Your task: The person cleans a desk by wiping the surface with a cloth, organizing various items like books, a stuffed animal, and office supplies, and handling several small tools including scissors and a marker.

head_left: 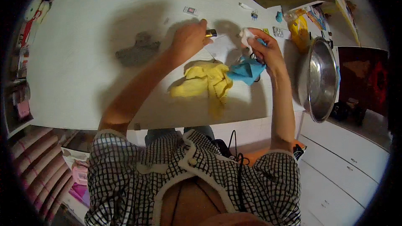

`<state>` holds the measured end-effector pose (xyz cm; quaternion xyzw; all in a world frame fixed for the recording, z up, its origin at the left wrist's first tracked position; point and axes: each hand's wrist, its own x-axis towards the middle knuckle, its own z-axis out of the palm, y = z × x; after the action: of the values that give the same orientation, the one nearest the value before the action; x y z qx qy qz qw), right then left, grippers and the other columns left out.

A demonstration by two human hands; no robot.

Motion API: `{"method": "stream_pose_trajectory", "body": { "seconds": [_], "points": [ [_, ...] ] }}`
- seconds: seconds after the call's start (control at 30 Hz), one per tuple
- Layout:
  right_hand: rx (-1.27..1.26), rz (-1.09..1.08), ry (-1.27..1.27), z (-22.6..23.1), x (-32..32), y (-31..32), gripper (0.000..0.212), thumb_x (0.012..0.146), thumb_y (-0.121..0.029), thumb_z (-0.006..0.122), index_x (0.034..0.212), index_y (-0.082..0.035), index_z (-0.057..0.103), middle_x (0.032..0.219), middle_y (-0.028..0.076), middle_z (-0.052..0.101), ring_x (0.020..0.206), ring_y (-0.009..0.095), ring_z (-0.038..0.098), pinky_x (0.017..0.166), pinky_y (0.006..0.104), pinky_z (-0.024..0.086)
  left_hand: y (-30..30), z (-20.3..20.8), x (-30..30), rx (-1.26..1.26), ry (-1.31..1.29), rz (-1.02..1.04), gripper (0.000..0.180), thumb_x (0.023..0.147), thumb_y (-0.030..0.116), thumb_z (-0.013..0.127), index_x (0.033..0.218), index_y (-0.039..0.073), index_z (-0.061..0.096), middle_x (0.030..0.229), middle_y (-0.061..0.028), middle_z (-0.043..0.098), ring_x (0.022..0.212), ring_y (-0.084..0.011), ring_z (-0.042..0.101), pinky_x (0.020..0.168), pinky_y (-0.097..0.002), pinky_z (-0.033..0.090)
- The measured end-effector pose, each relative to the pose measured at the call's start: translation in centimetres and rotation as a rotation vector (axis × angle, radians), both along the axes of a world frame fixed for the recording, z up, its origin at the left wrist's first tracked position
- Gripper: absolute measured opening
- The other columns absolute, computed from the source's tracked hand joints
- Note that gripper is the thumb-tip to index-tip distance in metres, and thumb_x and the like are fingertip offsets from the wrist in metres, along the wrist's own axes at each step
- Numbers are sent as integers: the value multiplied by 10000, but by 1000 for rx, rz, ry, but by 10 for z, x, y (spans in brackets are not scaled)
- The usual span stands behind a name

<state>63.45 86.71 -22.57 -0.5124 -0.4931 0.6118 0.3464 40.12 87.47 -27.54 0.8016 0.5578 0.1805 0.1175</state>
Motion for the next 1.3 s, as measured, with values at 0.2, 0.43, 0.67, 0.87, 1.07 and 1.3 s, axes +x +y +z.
{"method": "stream_pose_trajectory", "body": {
  "seconds": [0.2, 0.43, 0.67, 0.87, 1.07, 1.3],
  "points": [
    [337, 84, -697, -32, 95, -25, 184, 819, -170, 588, 913, -15, 613, 689, -24, 552, 668, 66, 473, 595, 212, 381, 10, -31, 9, 1, 18, 43, 301, 689, 253, 689, 835, 33, 545, 773, -141, 598, 754, -326, 588, 659, -399, 463],
    [129, -36, -590, -47, 119, -39, 223, 850, -244, 565, 851, -24, 600, 636, -24, 494, 643, 62, 421, 582, 208, 351, 9, -23, -24, 39, -143, 135, 211, 687, 248, 616, 803, 72, 610, 750, -126, 607, 751, -307, 588, 696, -411, 465],
    [1030, -64, -1590, -33, 65, -36, 206, 750, -193, 624, 933, -102, 646, 1108, 83, 560, 979, 279, 526, 828, 324, 440, 15, -14, -53, 95, -207, 280, 335, 744, 385, 594, 814, 57, 601, 788, -129, 623, 766, -314, 593, 696, -392, 472],
    [1008, 200, -775, -54, -71, 34, 168, 786, -150, 535, 913, -102, 633, 841, 164, 602, 792, 322, 569, 692, 398, 474, 23, -14, -52, -91, -718, 347, 437, 761, 454, 595, 768, 19, 548, 617, -91, 565, 551, -201, 555, 548, -337, 456],
    [770, 174, -844, -68, -108, 54, 183, 720, -152, 634, 850, -24, 619, 730, 156, 612, 666, 326, 585, 652, 380, 468, -20, 0, -80, -377, -1198, 322, 258, 799, 356, 589, 799, 106, 524, 591, 43, 447, 468, -52, 373, 410, -220, 310],
    [968, 202, -525, -86, -127, 51, 176, 685, -155, 656, 701, -18, 547, 739, 147, 616, 678, 337, 587, 646, 374, 470, -44, -8, -88, -448, -1237, 368, 186, 795, 264, 620, 863, 103, 556, 609, 51, 455, 485, -39, 392, 423, -201, 325]
  ]
}}
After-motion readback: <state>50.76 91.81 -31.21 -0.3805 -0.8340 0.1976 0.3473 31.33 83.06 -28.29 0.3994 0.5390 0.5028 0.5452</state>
